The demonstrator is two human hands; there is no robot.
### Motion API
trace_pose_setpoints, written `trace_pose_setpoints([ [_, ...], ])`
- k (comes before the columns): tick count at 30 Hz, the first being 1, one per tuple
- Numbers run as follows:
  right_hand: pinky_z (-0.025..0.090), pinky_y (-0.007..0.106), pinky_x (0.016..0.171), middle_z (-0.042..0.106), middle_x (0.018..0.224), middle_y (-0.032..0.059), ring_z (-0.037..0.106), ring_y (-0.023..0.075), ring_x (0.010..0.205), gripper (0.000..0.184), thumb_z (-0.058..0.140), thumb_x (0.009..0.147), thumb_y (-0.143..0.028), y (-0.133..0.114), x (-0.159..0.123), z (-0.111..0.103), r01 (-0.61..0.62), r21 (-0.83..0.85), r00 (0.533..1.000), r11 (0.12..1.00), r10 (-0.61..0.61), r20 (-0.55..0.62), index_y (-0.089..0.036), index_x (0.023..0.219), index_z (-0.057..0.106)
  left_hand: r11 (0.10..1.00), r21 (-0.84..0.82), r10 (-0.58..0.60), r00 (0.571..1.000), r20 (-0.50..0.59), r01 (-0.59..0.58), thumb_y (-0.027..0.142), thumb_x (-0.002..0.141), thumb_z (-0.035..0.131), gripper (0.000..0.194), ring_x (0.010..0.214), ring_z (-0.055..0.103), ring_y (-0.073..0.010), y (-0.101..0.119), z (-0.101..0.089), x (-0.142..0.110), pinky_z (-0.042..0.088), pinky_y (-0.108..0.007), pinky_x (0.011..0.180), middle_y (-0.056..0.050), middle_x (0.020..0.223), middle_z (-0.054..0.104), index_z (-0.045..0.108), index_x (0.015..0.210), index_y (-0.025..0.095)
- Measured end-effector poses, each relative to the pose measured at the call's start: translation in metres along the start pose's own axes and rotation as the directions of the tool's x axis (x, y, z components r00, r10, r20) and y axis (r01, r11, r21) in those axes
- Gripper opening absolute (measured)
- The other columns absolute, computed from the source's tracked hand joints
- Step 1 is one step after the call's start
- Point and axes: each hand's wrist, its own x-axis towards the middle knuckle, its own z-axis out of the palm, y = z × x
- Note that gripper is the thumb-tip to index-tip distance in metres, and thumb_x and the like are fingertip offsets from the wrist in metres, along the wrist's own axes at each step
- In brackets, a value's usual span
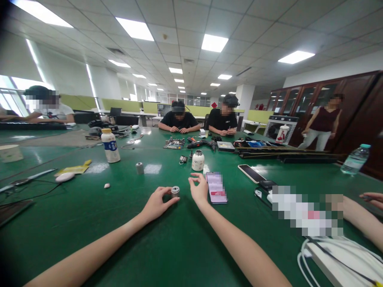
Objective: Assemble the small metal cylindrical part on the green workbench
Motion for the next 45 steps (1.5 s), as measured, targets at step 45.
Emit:
trace_pose_setpoints([
  [45, 0.052, 0.036, 0.086, 0.073, 0.093, 0.0048, 0.068, 0.0204, 0.090, 0.029, 0.071, 0.077, -0.035, -0.037, -0.008, 0.004, 0.189, 0.038, 0.936, 0.981, -0.192, 0.295, -0.021, 0.102, 0.068, 0.999, 0.021, 0.025, 1.000, 0.009, -0.026, 0.040, 0.079, 0.067, 0.029, 0.094, 0.060, -0.0240, -0.002, 0.000, 0.001, 0.049, -0.039, 0.085, -0.006, 0.094, 0.070, 0.068, 0.100, 0.021],
])
